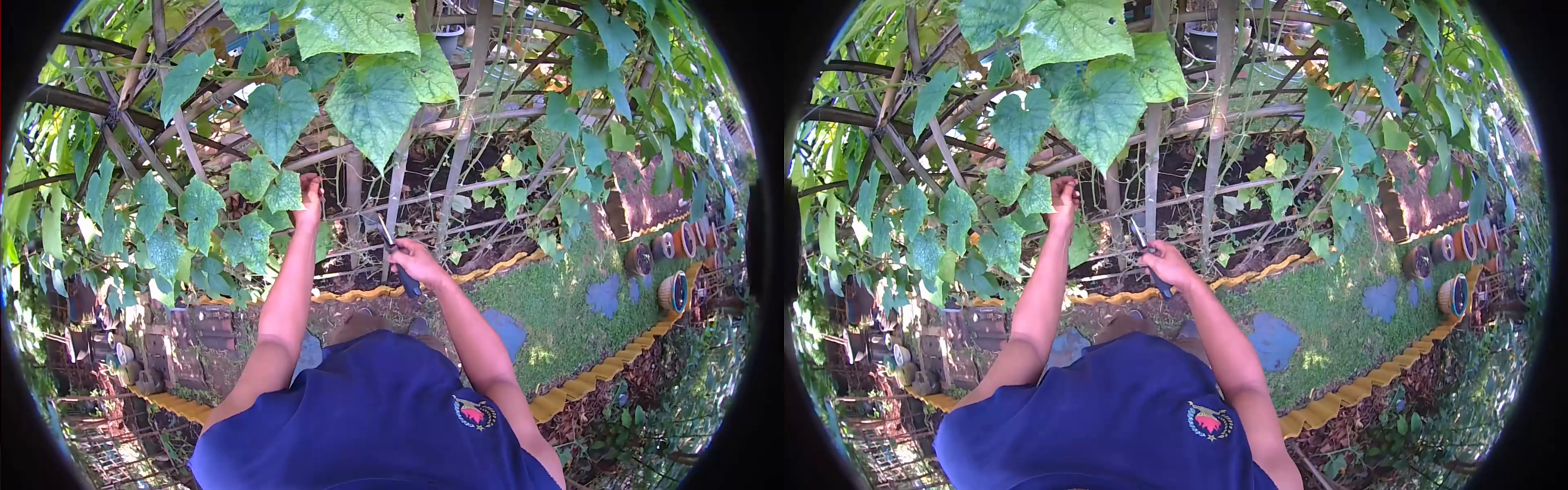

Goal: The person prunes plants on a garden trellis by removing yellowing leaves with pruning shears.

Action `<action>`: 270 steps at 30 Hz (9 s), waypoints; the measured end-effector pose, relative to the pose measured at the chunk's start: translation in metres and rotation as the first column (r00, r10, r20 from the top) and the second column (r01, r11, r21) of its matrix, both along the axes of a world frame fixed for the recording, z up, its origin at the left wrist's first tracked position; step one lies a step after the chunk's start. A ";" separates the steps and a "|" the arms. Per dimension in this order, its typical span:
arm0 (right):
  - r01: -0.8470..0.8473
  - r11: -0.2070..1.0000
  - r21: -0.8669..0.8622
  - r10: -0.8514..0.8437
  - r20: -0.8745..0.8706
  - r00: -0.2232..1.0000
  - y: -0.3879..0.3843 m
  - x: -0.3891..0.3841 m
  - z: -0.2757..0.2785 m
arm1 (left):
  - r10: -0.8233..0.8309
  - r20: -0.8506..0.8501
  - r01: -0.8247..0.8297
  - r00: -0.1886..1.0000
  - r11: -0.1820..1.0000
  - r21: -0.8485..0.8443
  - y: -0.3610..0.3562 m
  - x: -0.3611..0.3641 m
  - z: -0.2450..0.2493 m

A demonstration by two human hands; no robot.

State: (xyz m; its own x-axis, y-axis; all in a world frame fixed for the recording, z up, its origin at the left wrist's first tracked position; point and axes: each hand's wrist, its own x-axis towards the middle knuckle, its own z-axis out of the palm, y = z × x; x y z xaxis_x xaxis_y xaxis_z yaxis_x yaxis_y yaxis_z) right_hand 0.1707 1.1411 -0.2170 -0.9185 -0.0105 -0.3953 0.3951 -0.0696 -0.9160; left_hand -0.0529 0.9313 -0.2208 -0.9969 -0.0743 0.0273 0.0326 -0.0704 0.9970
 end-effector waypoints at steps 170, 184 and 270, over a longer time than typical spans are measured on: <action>-0.317 0.914 -0.254 0.231 -0.318 0.920 0.197 -0.010 0.066 | -0.212 -0.673 -0.472 0.709 0.566 -0.676 0.213 0.175 0.243; -0.565 0.707 -0.426 0.312 -0.530 0.789 0.143 -0.142 0.238 | 0.036 -0.716 -0.575 0.697 0.625 -0.528 0.197 0.188 0.254; 0.272 0.888 0.372 -0.041 -0.525 0.850 0.162 0.108 0.030 | -0.063 -0.169 -0.059 0.984 0.772 -0.633 0.100 0.298 0.127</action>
